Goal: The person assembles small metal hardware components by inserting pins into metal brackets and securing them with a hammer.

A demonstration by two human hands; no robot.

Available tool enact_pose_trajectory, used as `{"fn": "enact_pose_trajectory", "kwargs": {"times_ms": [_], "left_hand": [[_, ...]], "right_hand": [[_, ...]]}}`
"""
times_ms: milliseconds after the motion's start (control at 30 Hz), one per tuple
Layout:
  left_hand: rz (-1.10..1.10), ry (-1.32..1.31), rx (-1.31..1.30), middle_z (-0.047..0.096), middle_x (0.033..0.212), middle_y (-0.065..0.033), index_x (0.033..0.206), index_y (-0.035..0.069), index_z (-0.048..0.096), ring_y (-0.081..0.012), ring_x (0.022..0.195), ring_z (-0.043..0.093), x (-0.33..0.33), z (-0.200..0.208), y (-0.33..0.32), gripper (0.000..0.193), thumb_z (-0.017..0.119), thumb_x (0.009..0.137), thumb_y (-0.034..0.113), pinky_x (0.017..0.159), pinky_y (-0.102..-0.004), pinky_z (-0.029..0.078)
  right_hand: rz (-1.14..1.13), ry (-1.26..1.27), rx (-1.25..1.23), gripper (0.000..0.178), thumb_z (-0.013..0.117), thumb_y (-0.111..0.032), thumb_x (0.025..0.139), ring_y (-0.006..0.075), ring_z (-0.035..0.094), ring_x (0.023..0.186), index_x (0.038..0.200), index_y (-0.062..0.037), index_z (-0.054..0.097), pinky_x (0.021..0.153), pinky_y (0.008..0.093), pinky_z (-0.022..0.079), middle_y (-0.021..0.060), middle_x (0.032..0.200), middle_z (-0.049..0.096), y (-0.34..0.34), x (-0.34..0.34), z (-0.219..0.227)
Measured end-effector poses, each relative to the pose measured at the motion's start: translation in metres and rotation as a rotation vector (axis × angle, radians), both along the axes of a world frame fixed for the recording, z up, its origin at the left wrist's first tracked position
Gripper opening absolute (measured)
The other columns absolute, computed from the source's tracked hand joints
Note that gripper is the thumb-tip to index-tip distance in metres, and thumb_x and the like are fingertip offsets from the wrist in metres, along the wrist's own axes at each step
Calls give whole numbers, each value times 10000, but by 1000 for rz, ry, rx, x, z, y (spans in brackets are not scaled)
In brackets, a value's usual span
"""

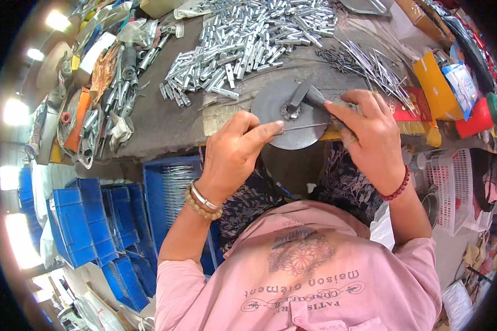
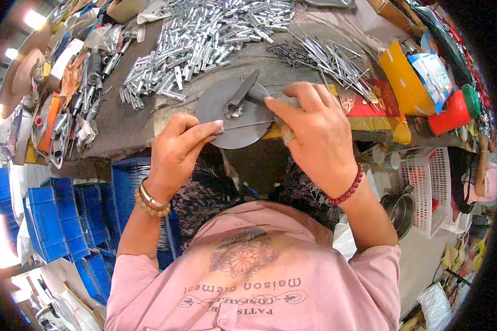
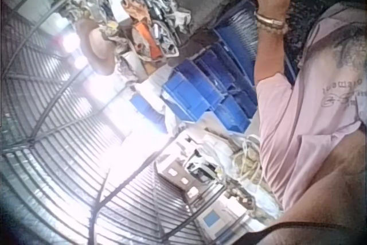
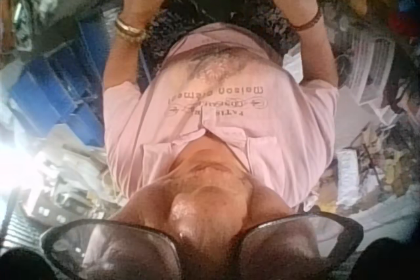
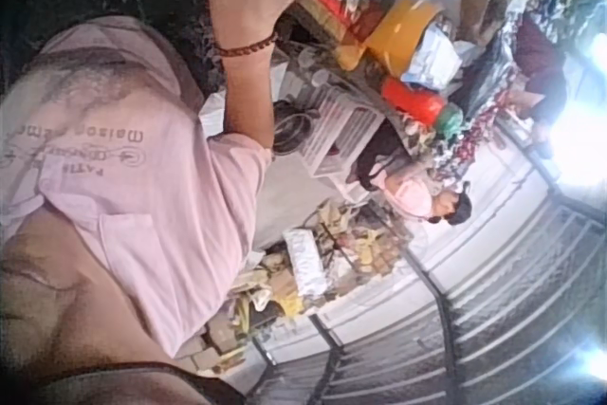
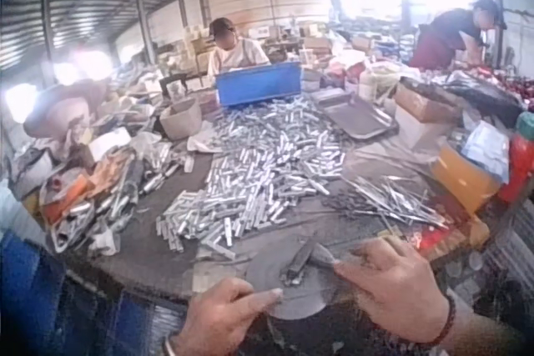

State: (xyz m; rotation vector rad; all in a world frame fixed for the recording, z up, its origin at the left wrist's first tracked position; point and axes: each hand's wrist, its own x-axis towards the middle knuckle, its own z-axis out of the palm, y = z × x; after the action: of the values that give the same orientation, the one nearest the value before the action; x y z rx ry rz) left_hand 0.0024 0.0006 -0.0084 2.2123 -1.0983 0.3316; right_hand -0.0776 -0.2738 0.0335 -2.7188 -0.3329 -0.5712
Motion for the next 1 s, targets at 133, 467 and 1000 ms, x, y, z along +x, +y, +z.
{"fn": "enact_pose_trajectory", "kwargs": {"times_ms": [133, 467, 1000], "left_hand": [[47, 396, -175, 615, 922, -19, 1240, 130, 813, -120, 732, 601, -4, 6, 1, 275, 748, 985, 53, 617, -282, 505], [-49, 1545, -920, 640, 983, -33, 1403, 41, 667, -83, 740, 524, -16, 9, 19, 335, 645, 1108, 198, 588, -222, 465], [54, 212, -218, 643, 950, -71, 1206, 78, 783, -199, 811, 634, -12, 12, -8, 244, 753, 964, 53, 713, -331, 544]], "right_hand": [[86, -64, 170, 468, 740, 23, 777, 349, 667, 1053, 1232, -81, 779, 902, 445, 551, 128, 1154, 678, 15, -10, 0], [118, -39, 407, 480, 736, 74, 752, 359, 693, 1061, 1212, -57, 770, 921, 435, 558, 151, 1140, 714, 15, -14, -16], [133, -35, 409, 418, 768, 44, 748, 350, 693, 1009, 1156, -47, 781, 899, 429, 558, 133, 1087, 717, 17, -21, -17]]}}
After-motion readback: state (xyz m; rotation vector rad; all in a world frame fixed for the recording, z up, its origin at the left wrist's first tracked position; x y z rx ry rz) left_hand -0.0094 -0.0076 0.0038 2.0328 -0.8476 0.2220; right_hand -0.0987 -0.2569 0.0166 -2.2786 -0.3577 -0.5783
